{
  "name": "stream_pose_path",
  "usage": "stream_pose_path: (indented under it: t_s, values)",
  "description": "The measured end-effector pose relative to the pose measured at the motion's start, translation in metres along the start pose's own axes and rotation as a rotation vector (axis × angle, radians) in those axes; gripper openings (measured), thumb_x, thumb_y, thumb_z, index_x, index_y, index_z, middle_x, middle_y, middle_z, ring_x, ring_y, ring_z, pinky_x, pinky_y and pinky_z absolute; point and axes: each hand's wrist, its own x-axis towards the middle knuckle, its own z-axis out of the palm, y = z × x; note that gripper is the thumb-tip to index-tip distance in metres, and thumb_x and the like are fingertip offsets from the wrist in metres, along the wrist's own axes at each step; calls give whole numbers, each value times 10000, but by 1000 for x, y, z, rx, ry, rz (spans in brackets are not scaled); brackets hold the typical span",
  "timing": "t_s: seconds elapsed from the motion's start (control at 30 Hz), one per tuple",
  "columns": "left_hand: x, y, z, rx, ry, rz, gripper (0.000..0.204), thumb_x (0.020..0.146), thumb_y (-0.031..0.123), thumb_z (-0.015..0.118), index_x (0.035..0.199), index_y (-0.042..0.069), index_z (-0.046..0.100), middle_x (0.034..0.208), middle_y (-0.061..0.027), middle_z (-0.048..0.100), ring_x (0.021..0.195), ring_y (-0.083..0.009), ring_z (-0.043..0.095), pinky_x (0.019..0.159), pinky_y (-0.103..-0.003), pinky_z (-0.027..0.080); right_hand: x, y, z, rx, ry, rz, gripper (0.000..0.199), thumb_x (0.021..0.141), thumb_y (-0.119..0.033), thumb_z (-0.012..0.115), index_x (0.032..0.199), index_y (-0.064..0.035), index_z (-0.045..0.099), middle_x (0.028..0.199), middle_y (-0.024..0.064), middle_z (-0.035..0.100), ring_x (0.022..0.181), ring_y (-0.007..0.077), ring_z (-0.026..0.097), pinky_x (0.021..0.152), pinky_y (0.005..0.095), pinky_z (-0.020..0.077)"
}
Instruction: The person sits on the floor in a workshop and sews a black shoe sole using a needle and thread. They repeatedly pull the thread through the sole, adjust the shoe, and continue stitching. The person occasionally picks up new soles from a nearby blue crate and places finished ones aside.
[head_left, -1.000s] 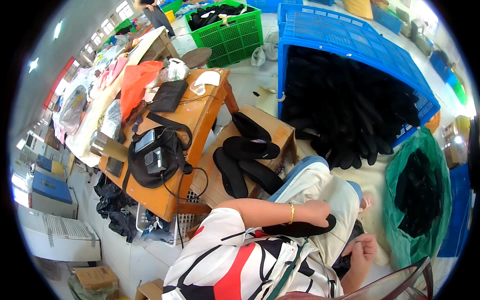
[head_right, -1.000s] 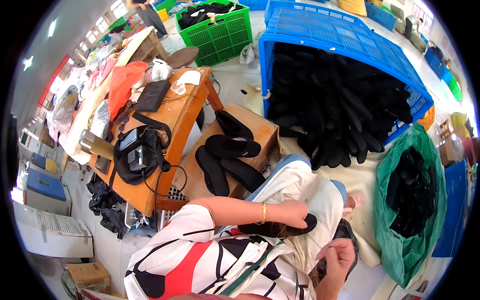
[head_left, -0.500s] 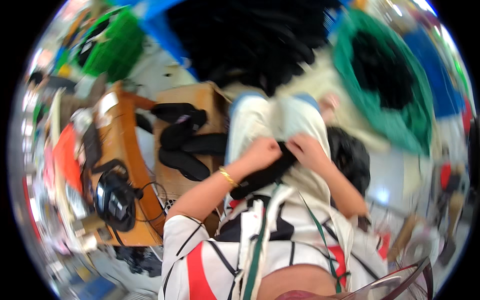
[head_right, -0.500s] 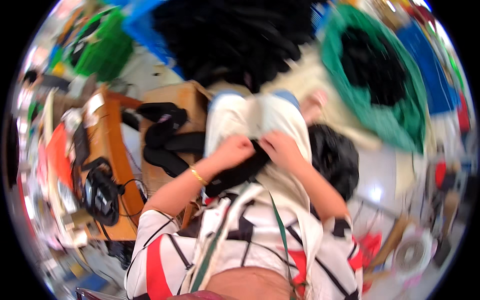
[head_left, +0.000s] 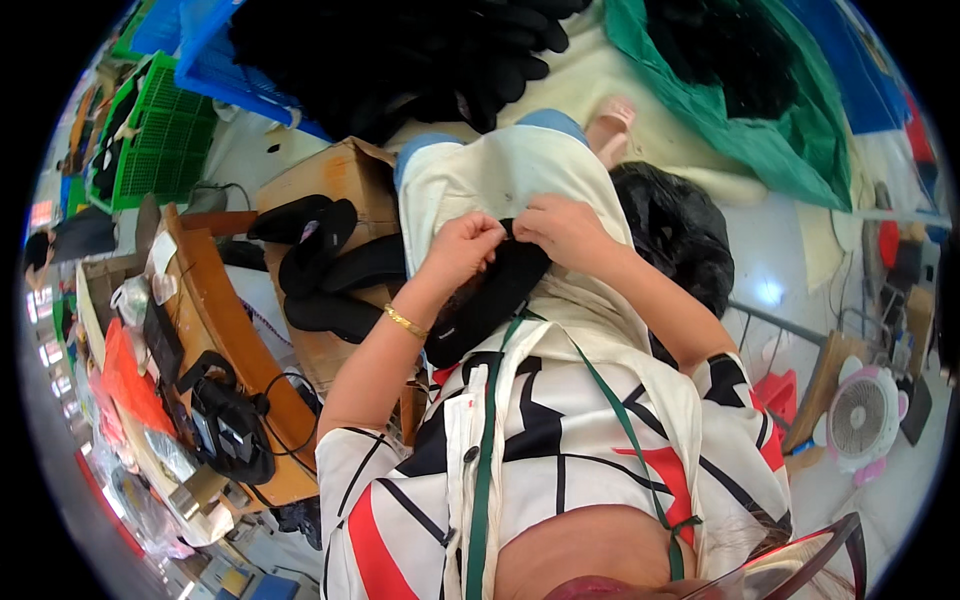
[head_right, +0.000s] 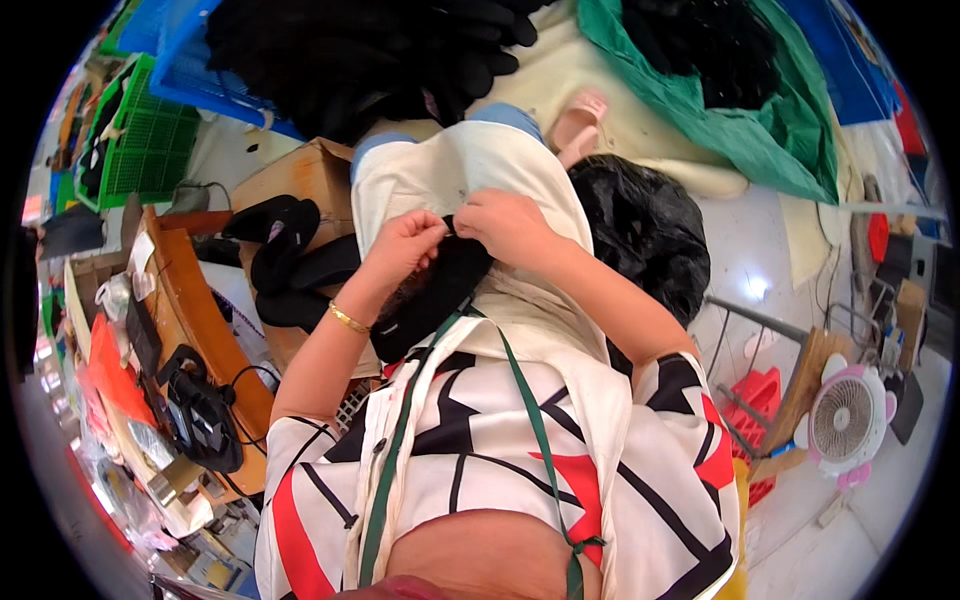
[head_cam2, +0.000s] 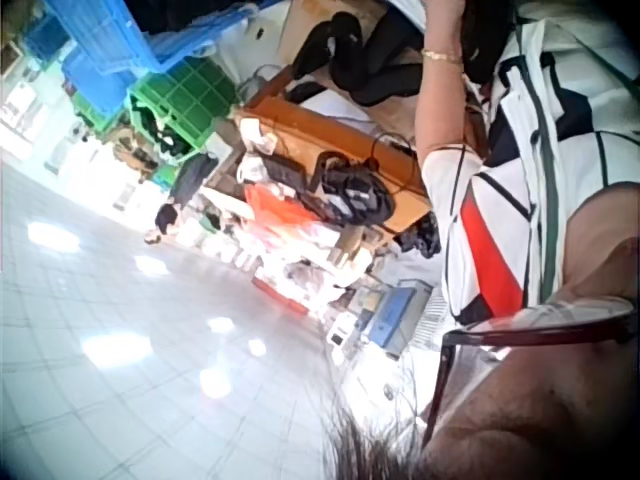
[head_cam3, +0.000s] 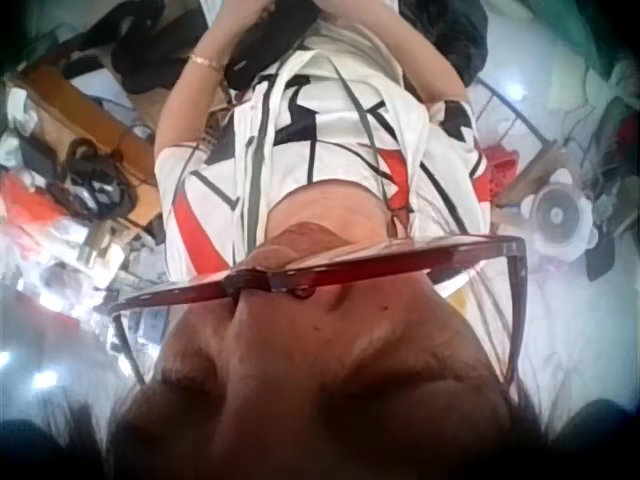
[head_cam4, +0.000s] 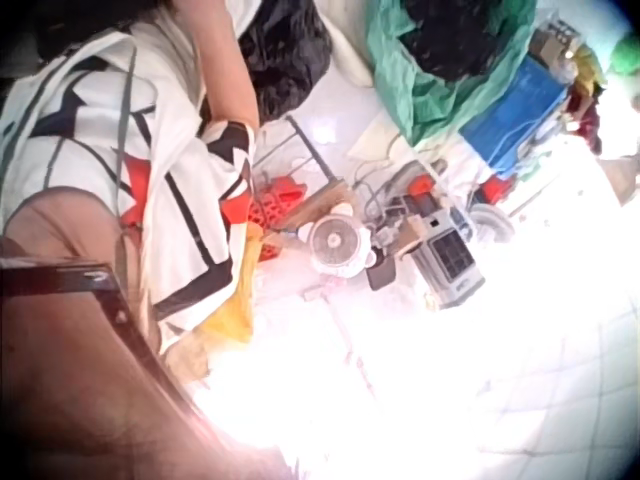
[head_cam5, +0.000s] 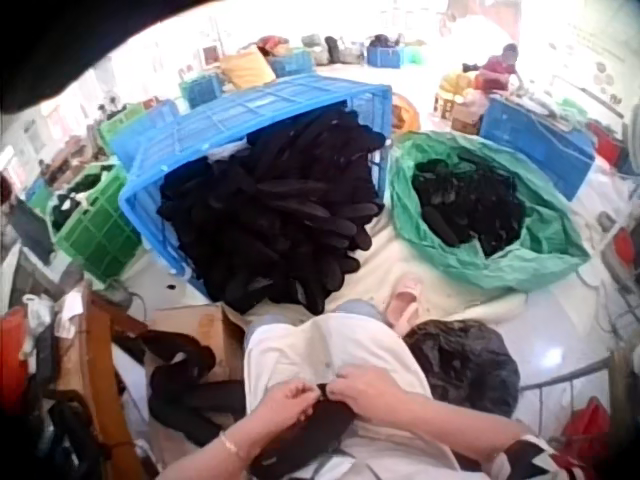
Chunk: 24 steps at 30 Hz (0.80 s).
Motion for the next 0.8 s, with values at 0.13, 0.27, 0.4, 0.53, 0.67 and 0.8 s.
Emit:
stream_pose_path:
  t_s: [0.13, 0.27, 0.4, 0.53, 0.67, 0.8]
  values:
    - [-2, -5, 6, 68, 84, -26, 226, 910, 264, 620, 914, 44, 673, 733, -38, 645, 634, -116, 606, 566, -262, 507, 0, -5, 7, -38, 21, -15, 88, 851, -198, 655, 850, -116, 627, 831, 109, 593, 804, 324, 611, 657, 425, 484]
    - [1, -2, 4, 12, -14, 10, 152, 901, 208, 657, 928, 60, 671, 706, -18, 638, 559, -77, 553, 493, -224, 438, 0, -10, 13, 177, 122, 81, 76, 830, -86, 684, 900, -79, 656, 819, 125, 604, 769, 330, 620, 667, 397, 497]
    - [-5, -8, 4, -48, -9, -29, 133, 918, 209, 650, 871, 86, 642, 691, 3, 619, 546, -68, 540, 485, -214, 424, 6, -26, 23, 225, 147, 14, 89, 830, -10, 668, 905, -33, 626, 801, 127, 592, 708, 334, 607, 625, 383, 484]
    - [-11, 0, 5, -66, -18, 5, 142, 926, 224, 646, 889, 88, 624, 711, 8, 612, 553, -63, 535, 485, -212, 420, 7, -15, 23, 490, 200, 153, 35, 937, -94, 606, 932, -62, 593, 776, 62, 590, 622, 210, 586, 546, 301, 450]
    - [-9, -4, 5, -121, -41, 16, 97, 926, 186, 612, 907, 91, 609, 737, 4, 608, 561, -57, 527, 489, -207, 419, 1, 14, 4, 1092, 271, 582, 101, 1016, -208, 526, 961, -126, 546, 746, -9, 568, 550, 80, 519, 475, 202, 377]
    - [-12, -3, 7, -98, -46, 51, 100, 905, 157, 597, 885, 61, 616, 740, -23, 628, 581, -84, 559, 513, -243, 444, -19, 62, -2, 1299, 442, 670, 102, 1010, -247, 548, 958, -161, 536, 705, -22, 562, 509, 68, 481, 438, 196, 354]
